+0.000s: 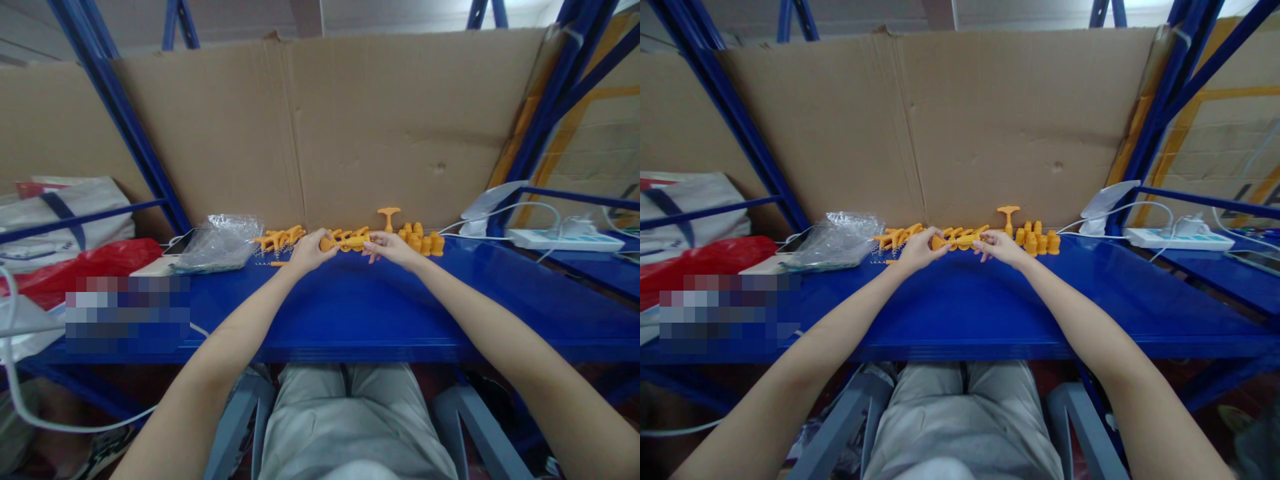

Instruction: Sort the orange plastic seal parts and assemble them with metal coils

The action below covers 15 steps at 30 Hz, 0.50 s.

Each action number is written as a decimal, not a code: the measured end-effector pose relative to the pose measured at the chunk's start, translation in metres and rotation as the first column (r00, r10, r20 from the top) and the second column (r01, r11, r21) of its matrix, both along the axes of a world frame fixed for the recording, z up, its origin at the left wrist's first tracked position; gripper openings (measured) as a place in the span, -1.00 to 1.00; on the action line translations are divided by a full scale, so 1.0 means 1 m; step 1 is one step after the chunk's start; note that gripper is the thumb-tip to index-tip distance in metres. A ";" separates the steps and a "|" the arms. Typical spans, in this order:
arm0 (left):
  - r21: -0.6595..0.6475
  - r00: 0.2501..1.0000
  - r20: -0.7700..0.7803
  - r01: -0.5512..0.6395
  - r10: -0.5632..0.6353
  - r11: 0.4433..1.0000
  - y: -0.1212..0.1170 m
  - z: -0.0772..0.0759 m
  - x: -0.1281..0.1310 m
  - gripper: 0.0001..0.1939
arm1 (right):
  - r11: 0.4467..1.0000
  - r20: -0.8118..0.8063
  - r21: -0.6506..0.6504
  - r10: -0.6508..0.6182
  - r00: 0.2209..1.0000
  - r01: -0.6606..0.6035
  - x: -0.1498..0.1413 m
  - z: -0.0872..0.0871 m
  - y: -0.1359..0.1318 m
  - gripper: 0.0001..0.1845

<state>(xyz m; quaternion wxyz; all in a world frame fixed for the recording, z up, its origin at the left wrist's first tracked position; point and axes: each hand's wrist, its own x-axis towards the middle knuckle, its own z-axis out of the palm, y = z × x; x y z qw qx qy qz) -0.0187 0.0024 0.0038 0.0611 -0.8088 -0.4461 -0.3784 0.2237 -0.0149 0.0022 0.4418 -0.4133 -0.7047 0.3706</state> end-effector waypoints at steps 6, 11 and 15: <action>0.012 1.000 -0.006 0.007 -0.007 1.000 0.000 -0.001 0.000 -0.77 | 1.000 0.014 0.001 0.001 1.000 -0.001 0.000 0.003 -0.003 -0.66; 0.029 1.000 -0.019 0.017 -0.017 0.999 0.001 -0.002 0.000 -0.77 | 1.000 0.005 -0.021 -0.013 1.000 0.013 -0.002 0.002 -0.004 -0.50; 0.041 0.999 -0.026 0.030 -0.029 0.999 0.002 -0.003 0.000 -0.76 | 0.998 -0.017 -0.055 -0.043 0.999 0.042 -0.005 0.002 -0.004 -0.44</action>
